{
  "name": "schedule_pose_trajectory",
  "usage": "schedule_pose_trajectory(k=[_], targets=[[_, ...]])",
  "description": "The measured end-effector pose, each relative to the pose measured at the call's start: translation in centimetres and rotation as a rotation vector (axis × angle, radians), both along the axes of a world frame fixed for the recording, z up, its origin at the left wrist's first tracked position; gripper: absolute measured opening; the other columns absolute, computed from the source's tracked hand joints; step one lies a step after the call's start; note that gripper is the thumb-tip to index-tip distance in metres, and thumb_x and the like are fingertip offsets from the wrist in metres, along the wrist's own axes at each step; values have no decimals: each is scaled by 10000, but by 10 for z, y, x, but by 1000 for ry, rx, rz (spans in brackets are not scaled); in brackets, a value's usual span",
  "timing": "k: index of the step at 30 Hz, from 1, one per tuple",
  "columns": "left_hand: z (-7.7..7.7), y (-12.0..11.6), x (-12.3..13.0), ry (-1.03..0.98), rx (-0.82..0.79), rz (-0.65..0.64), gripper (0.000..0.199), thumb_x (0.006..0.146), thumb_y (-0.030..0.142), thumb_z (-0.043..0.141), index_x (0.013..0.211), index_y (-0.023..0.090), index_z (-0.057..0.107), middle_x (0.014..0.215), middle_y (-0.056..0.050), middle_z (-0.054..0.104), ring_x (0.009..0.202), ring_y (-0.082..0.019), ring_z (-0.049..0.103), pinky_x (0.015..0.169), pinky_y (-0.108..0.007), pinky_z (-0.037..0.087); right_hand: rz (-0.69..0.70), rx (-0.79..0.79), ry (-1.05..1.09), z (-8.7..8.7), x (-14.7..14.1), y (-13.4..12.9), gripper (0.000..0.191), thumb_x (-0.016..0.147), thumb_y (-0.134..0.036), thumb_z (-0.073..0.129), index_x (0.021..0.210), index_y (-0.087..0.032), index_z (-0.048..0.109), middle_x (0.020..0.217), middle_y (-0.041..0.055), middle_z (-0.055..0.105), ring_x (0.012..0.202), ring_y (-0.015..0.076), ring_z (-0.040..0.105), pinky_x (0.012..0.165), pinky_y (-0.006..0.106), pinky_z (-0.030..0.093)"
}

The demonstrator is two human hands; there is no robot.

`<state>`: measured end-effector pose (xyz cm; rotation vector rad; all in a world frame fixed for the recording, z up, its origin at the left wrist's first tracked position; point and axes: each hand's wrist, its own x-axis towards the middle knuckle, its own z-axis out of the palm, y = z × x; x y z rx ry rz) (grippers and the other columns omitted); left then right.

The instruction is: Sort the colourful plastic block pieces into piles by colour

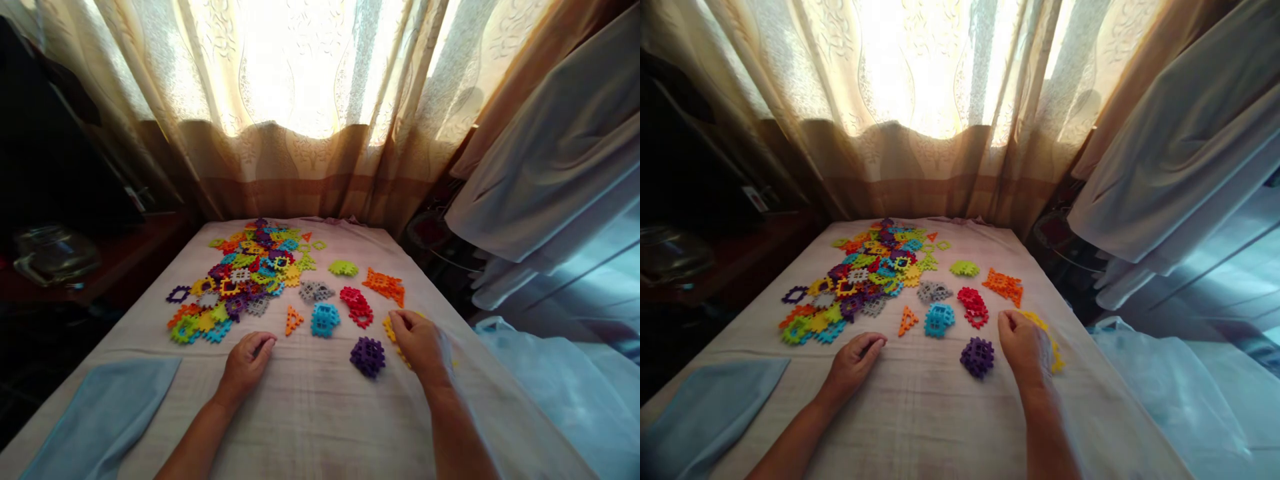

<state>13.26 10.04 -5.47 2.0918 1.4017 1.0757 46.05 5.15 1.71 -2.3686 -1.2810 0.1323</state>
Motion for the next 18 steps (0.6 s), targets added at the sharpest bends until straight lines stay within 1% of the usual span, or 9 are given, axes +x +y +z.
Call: schedule_pose_trajectory(k=[3,5,7,10,12,14,16,18], targets=[[2,-1,-1,-10,25,14,257,871,391,502,838,222,694,811,-31,726,783,-174,679,741,-280,540,134,13,1,-8,-27,6,304,874,-398,490,875,-264,763,766,33,739,711,186,651,581,235,371],[3,0,-6,6,78,28,248,879,382,505,835,223,690,799,-29,722,779,-169,675,746,-277,537,208,21,5,-13,-41,7,301,877,-397,483,884,-281,760,802,23,750,743,189,666,596,234,384],[5,2,-14,34,150,62,245,889,380,502,840,224,685,795,-27,719,778,-166,671,756,-278,531,254,37,9,-18,-49,7,310,882,-407,470,907,-293,757,852,16,760,779,193,679,614,234,401],[11,11,-35,109,228,171,254,899,391,489,882,227,681,828,-30,721,806,-176,666,796,-296,521,281,49,4,-23,-53,8,333,880,-423,456,915,-286,758,878,18,764,788,196,688,635,238,422],[17,23,-51,233,198,286,261,896,390,481,925,226,681,884,-39,724,865,-192,659,843,-313,504,295,48,10,-25,-53,8,351,876,-435,449,909,-276,761,866,25,765,782,201,691,639,243,431],[27,39,-66,397,102,417,271,888,373,476,991,222,677,979,-54,718,949,-212,640,895,-330,475,303,54,21,-27,-54,8,365,873,-449,444,910,-272,762,847,30,764,774,207,693,640,249,437],[36,57,-77,464,54,496,308,879,358,476,1072,211,666,1073,-89,694,1020,-251,609,934,-371,443,313,74,29,-28,-56,8,371,873,-456,440,910,-272,760,849,33,763,775,212,695,643,254,443],[42,74,-84,499,13,550,345,859,373,499,1098,192,668,1107,-131,672,1048,-298,584,932,-418,426,327,97,36,-29,-58,8,374,876,-456,433,902,-271,757,868,36,764,788,216,696,652,257,449]])
